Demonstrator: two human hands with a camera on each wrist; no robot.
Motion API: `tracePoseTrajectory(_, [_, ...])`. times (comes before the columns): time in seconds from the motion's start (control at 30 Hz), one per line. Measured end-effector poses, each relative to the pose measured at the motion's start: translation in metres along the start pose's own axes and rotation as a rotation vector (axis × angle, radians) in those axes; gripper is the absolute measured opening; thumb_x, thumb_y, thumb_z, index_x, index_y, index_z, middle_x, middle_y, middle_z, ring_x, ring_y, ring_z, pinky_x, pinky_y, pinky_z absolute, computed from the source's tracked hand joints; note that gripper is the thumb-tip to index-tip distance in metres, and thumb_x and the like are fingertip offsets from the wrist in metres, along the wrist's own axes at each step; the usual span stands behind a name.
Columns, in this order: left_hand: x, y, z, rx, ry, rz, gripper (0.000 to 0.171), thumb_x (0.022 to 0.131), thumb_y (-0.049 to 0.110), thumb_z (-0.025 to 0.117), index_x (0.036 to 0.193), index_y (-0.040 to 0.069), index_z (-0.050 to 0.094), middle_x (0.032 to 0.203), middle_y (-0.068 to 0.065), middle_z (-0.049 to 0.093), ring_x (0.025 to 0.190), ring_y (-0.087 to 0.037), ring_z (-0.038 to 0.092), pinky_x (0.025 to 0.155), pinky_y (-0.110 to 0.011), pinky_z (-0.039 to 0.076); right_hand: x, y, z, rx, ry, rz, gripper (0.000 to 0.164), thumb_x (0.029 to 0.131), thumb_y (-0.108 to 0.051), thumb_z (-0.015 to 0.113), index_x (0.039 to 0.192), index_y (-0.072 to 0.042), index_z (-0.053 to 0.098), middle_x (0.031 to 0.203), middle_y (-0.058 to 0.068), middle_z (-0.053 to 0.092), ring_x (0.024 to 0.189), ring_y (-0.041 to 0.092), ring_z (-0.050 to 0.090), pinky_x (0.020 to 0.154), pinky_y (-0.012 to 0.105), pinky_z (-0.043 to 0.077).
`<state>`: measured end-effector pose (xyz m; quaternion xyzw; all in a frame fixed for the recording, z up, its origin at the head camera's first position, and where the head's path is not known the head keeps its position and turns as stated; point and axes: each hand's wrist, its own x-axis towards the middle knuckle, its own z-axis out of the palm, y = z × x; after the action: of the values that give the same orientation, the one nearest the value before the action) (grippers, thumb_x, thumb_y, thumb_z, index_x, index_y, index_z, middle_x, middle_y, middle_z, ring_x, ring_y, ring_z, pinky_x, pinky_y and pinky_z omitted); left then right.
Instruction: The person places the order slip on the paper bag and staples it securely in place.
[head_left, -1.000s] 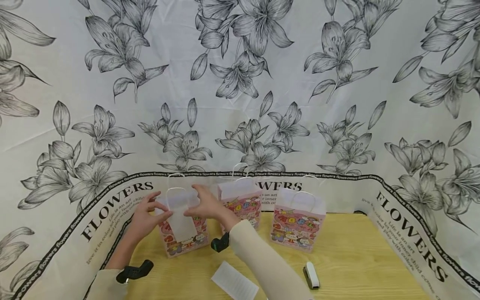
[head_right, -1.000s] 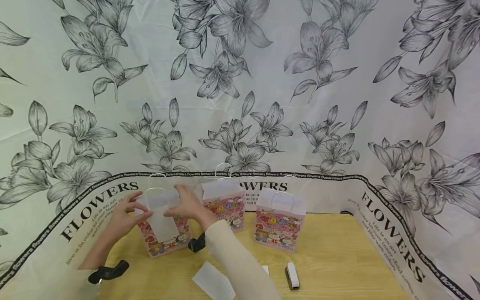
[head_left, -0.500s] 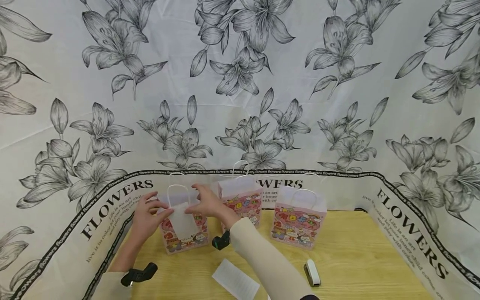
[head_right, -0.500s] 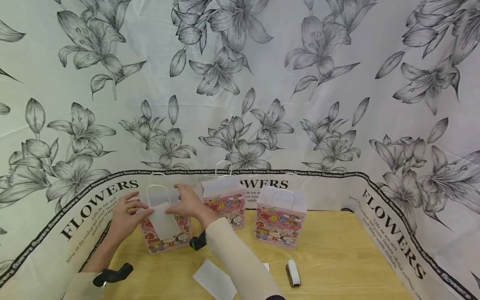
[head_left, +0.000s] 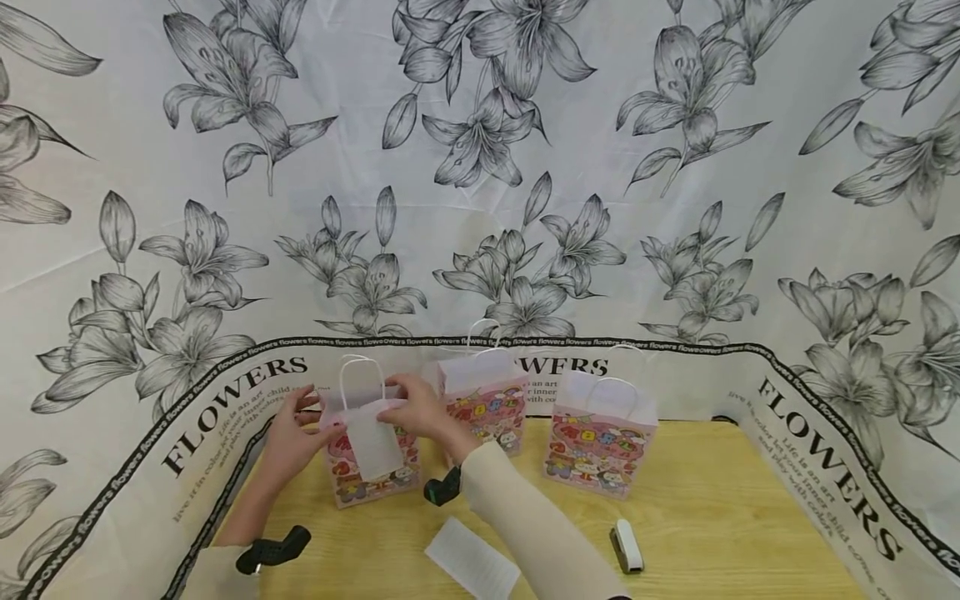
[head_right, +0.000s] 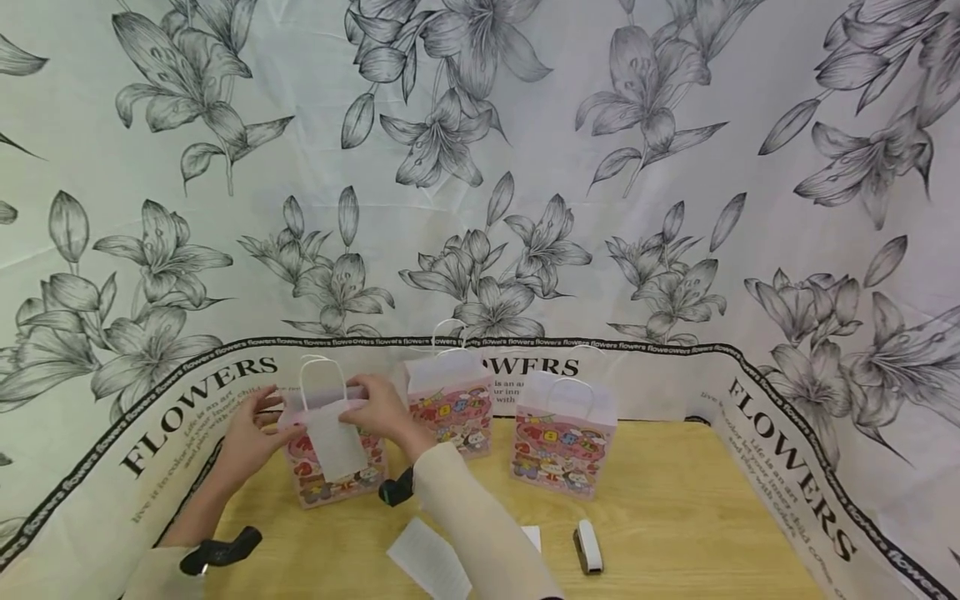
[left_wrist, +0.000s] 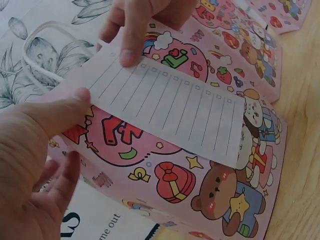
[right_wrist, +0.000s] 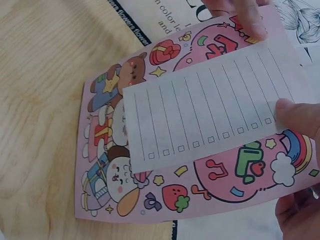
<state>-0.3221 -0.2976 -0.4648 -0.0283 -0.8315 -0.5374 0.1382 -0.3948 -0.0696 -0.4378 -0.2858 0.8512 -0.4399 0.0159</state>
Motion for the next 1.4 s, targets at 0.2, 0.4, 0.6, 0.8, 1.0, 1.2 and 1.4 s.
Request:
tracePoseTrajectory(0.2, [-0.007,-0.006,-0.002,0.068,-0.081,-0.001,0.07,0.087,0.02,0.076,0.139,-0.01,0.04,0.125,-0.031,0.054,0.104,-0.042,0.061,0.077,-0.038,0.055,-0.003,0.001,0.002,-0.012,0.043,-0.047,0.055,0.084,-0.018,0.077,0.133,-0.007,0.055,0.093,0.001,0.058,0.077,0.012,0.054,0.066,0.027,0.047])
tracePoseTrajectory(0.4, [-0.008,-0.002,0.001,0.078,-0.036,0.133,0.03,0.09,0.005,0.07,0.116,-0.008,0.062,0.103,-0.02,0.067,0.092,-0.03,0.066,0.075,-0.029,0.054,0.001,0.007,0.0,0.045,0.045,-0.043,0.053,0.086,-0.019,0.076,0.134,-0.01,0.055,0.09,-0.001,0.054,0.072,0.012,0.049,0.062,0.027,0.044])
tracePoseTrajectory(0.6, [-0.007,-0.005,0.007,-0.069,-0.109,-0.123,0.066,0.092,0.013,0.069,0.138,-0.011,0.029,0.136,-0.032,0.035,0.124,-0.047,0.041,0.095,-0.051,0.045,0.001,0.009,-0.004,0.148,0.044,-0.03,0.048,0.086,-0.018,0.075,0.131,-0.015,0.057,0.095,0.0,0.055,0.076,0.011,0.052,0.063,0.026,0.047])
tracePoseTrajectory(0.8, [-0.017,-0.023,0.02,0.051,-0.118,-0.104,0.053,0.091,0.014,0.07,0.131,-0.011,0.046,0.12,-0.028,0.057,0.109,-0.04,0.057,0.084,-0.044,0.051,-0.005,0.013,0.0,0.172,0.026,-0.034,0.053,0.089,-0.018,0.073,0.137,-0.013,0.051,0.107,0.003,0.053,0.082,0.012,0.058,0.065,0.027,0.051])
tracePoseTrajectory(1.0, [-0.019,-0.013,0.016,0.206,0.014,0.117,0.034,0.088,0.01,0.073,0.112,-0.009,0.059,0.121,-0.03,0.055,0.113,-0.045,0.052,0.083,-0.054,0.049,-0.009,0.019,-0.001,0.163,0.018,-0.048,0.044,0.088,-0.019,0.074,0.129,-0.013,0.057,0.103,0.003,0.055,0.089,0.015,0.054,0.067,0.027,0.05])
tracePoseTrajectory(1.2, [-0.001,0.006,0.008,0.126,0.086,0.299,0.019,0.089,0.009,0.071,0.097,-0.002,0.058,0.129,-0.027,0.051,0.121,-0.043,0.049,0.089,-0.06,0.044,-0.008,0.02,-0.006,0.186,-0.017,-0.034,0.038,0.088,-0.019,0.074,0.123,-0.014,0.058,0.104,0.004,0.055,0.083,0.017,0.056,0.064,0.029,0.051])
tracePoseTrajectory(1.4, [0.008,0.013,0.003,0.166,0.084,0.284,0.023,0.088,0.012,0.073,0.104,0.0,0.062,0.098,-0.015,0.065,0.088,-0.024,0.062,0.075,-0.029,0.05,-0.006,0.012,-0.007,0.157,-0.021,0.001,0.032,0.089,-0.019,0.074,0.118,-0.014,0.061,0.109,0.003,0.058,0.099,0.018,0.059,0.073,0.03,0.052])
